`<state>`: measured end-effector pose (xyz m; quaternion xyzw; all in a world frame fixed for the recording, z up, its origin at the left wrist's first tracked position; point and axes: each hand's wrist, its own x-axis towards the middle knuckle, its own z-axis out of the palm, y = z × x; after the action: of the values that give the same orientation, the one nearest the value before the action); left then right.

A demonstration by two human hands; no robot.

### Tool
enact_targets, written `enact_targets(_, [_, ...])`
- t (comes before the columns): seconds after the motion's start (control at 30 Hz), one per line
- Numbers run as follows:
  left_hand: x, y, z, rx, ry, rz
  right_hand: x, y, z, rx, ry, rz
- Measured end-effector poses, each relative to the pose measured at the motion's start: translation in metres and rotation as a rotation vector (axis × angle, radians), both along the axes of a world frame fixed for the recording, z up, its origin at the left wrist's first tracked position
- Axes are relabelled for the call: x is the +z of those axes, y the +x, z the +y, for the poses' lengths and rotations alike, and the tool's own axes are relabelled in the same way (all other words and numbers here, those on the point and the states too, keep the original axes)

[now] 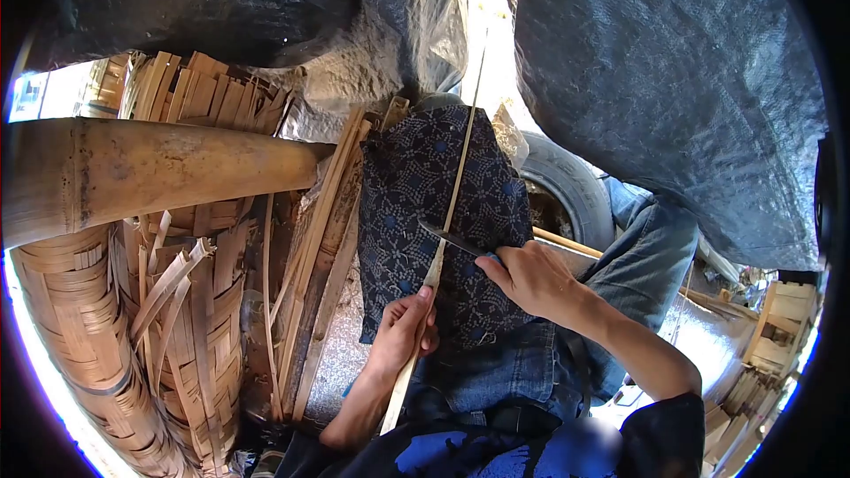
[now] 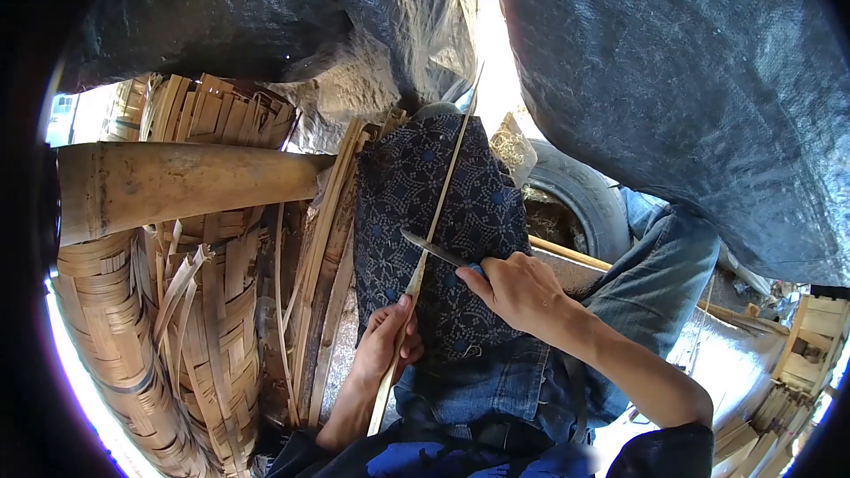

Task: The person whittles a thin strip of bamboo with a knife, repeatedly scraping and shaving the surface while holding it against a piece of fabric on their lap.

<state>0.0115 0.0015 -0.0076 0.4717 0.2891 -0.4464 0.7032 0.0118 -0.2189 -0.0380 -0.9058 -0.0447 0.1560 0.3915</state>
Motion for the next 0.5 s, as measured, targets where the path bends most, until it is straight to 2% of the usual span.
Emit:
enact_targets(0.1, [0.002, 0.0, -0.003, 0.0, 0.008, -0.01, -0.002, 0.003, 0.004, -0.017, -0.033, -0.077])
enact_targets(0.23, [0.003, 0.0, -0.005, 0.025, 0.048, -0.018, -0.002, 0.008, 0.006, -0.033, -0.009, -0.048])
enact_targets(0.3, [0.003, -0.001, -0.005, 0.035, 0.046, -0.014, -0.006, 0.006, 0.009, 0.002, -0.084, -0.143])
enact_targets(0.43, [0.003, -0.005, -0.007, 0.017, 0.039, -0.051, -0.021, 0.02, 0.009, -0.06, -0.077, -0.124])
enact_targets(0.5, [0.003, -0.008, -0.005, 0.009, 0.037, -0.075, -0.03, 0.035, 0.002, -0.134, -0.137, -0.416])
